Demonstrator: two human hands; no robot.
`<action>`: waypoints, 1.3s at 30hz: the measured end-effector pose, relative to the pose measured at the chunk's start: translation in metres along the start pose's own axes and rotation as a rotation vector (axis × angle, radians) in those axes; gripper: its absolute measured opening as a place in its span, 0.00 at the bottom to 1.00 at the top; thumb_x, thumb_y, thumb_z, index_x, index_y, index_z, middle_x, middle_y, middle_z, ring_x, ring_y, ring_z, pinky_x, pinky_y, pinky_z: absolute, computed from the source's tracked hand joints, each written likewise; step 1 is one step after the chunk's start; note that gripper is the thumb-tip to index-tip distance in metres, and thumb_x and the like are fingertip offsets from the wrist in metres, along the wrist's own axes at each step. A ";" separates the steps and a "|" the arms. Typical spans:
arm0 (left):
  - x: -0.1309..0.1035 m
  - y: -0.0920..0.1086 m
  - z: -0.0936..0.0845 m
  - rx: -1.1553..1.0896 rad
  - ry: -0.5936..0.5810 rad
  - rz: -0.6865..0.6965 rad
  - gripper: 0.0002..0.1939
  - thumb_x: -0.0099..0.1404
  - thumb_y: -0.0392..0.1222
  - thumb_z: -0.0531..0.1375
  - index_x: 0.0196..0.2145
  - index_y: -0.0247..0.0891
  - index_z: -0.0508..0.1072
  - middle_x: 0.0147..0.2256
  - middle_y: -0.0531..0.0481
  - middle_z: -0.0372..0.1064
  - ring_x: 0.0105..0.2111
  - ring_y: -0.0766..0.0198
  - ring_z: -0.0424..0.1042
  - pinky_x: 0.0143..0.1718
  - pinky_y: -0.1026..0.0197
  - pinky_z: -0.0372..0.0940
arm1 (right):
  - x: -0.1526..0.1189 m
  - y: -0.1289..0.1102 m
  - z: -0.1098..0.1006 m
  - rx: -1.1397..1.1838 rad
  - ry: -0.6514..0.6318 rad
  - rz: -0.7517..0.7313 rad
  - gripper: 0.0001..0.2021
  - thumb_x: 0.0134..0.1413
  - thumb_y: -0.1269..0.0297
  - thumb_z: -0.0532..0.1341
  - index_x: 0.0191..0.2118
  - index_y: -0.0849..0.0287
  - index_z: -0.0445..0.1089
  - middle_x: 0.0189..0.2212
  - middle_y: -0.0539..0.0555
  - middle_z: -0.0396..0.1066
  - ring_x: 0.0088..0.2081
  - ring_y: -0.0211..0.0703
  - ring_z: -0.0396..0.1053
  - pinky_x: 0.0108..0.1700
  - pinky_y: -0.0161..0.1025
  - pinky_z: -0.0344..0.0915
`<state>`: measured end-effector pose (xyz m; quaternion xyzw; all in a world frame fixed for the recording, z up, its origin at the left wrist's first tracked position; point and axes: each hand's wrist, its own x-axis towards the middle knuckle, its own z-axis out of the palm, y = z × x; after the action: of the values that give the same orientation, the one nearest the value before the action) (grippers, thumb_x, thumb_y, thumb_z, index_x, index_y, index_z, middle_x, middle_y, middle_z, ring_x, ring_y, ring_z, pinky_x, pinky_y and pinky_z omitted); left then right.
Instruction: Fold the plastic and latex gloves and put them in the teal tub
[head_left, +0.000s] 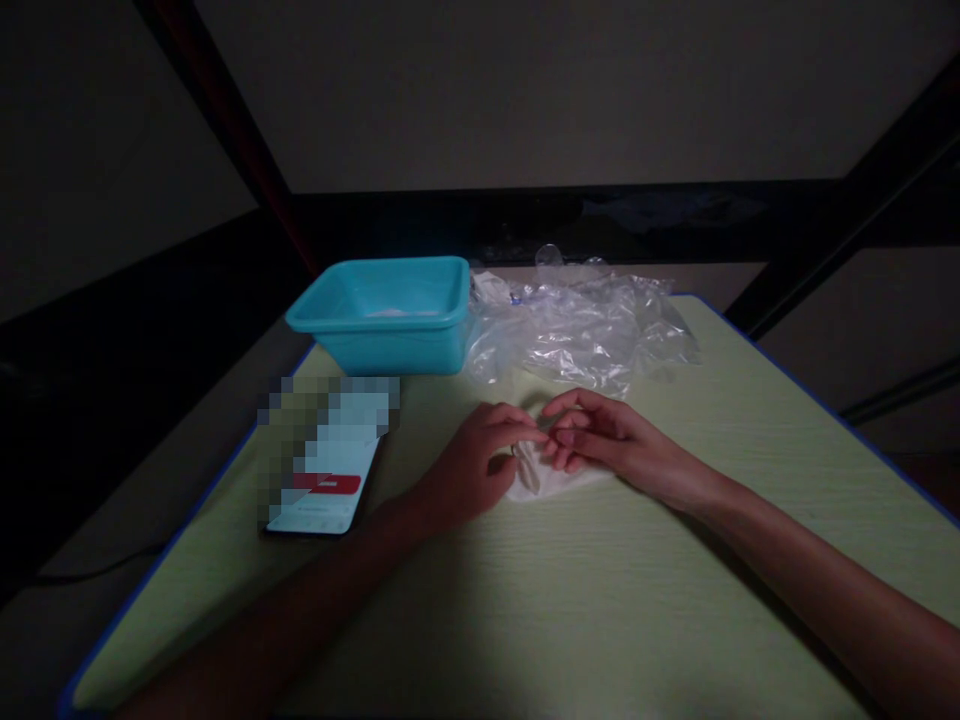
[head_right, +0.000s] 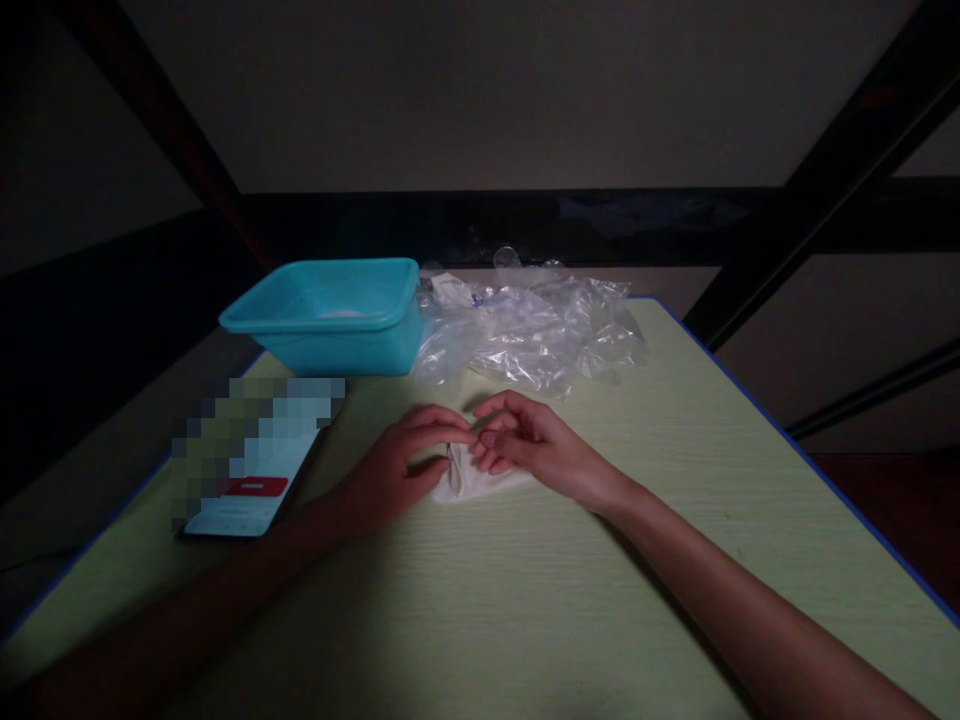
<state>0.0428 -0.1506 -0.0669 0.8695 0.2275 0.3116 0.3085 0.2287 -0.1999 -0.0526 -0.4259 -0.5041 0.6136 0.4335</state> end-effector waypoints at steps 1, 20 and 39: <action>0.000 0.000 0.000 0.034 -0.009 0.018 0.19 0.49 0.23 0.52 0.35 0.38 0.73 0.40 0.48 0.67 0.43 0.59 0.65 0.47 0.54 0.62 | 0.000 0.000 0.000 0.013 0.021 0.010 0.11 0.50 0.67 0.62 0.39 0.61 0.62 0.26 0.49 0.70 0.26 0.31 0.68 0.31 0.31 0.65; -0.004 0.004 0.001 0.133 0.073 0.180 0.11 0.53 0.25 0.52 0.26 0.37 0.70 0.33 0.48 0.70 0.36 0.62 0.67 0.38 0.57 0.63 | -0.012 -0.026 -0.046 -0.043 0.295 0.098 0.09 0.45 0.63 0.66 0.29 0.60 0.66 0.22 0.50 0.72 0.21 0.32 0.68 0.24 0.31 0.65; -0.005 0.006 0.000 0.243 0.009 0.174 0.09 0.53 0.27 0.52 0.26 0.36 0.69 0.32 0.48 0.70 0.35 0.61 0.67 0.38 0.57 0.61 | -0.006 -0.011 -0.047 -0.120 0.225 0.103 0.11 0.40 0.61 0.68 0.28 0.61 0.68 0.23 0.51 0.71 0.26 0.34 0.69 0.30 0.34 0.66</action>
<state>0.0410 -0.1580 -0.0648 0.9155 0.1885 0.3111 0.1718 0.2761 -0.1929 -0.0470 -0.5427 -0.4656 0.5522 0.4288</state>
